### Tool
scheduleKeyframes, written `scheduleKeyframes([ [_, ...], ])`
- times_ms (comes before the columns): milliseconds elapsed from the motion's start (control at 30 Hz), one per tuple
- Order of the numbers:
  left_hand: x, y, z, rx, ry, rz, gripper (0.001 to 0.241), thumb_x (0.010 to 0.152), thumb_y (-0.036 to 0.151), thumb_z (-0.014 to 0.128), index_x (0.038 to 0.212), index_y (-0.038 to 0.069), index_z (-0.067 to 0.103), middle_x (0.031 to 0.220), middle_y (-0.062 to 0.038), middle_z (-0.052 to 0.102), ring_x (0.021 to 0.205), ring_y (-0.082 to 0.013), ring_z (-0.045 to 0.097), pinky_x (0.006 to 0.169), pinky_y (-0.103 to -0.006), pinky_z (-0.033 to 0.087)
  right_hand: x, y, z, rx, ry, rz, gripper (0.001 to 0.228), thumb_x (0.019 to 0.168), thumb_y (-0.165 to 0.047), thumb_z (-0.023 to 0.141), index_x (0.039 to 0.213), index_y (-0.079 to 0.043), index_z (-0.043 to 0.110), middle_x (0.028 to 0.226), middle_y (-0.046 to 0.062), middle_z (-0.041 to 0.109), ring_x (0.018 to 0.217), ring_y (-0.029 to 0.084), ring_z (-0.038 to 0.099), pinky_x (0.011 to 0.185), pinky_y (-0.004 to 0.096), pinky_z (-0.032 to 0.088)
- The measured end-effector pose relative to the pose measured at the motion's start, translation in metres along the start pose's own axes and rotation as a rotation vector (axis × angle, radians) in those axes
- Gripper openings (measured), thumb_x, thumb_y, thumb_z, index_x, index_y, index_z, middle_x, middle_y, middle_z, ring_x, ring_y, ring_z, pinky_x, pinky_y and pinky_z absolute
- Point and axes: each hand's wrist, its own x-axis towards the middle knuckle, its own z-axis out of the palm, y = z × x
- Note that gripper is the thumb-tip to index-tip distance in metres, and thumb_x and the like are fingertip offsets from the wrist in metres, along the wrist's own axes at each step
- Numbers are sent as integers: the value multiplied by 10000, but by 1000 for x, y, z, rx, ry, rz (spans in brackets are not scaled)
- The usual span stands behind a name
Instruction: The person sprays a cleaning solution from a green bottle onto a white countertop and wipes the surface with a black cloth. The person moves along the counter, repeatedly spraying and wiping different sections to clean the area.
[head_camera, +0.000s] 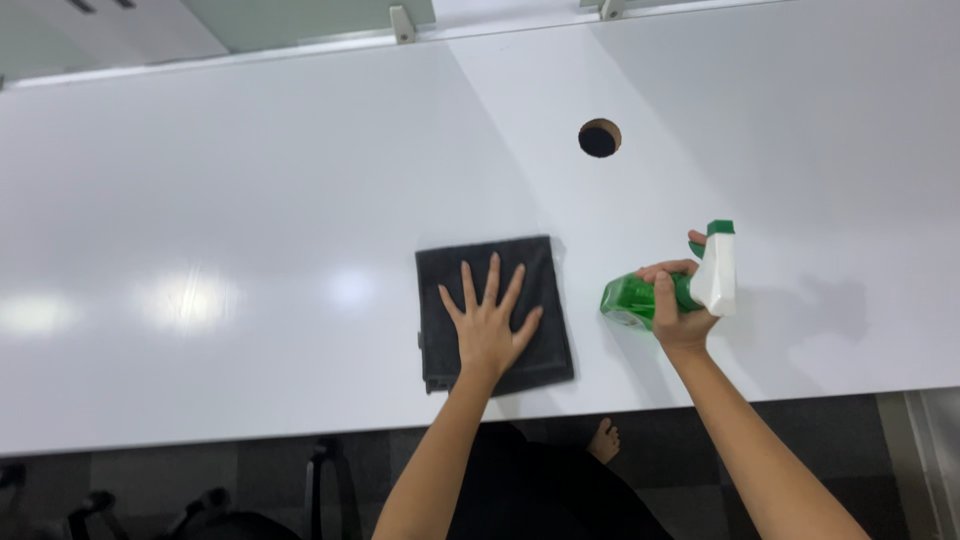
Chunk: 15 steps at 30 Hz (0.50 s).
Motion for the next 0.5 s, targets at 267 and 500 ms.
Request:
scheduleKeyframes([
  [267, -103, 48, -9, -9, 15, -27, 711, 907, 699, 506, 1535, 374, 435, 1675, -22, 254, 1526, -461, 123, 1120, -794, 38, 2, -11, 1, 6, -9, -77, 520, 966, -4, 582, 1423, 100, 356, 920, 124, 687, 809, 216, 745, 878, 390, 651],
  [500, -82, 46, -6, -10, -18, -110, 719, 900, 762, 476, 1533, 426, 426, 1678, 36, 246, 1542, -405, 104, 1146, -760, 6, 11, -24, -1, -47, -16, -69, 448, 946, 34, 647, 1332, 97, 430, 1025, 167, 696, 831, 234, 759, 867, 383, 638],
])
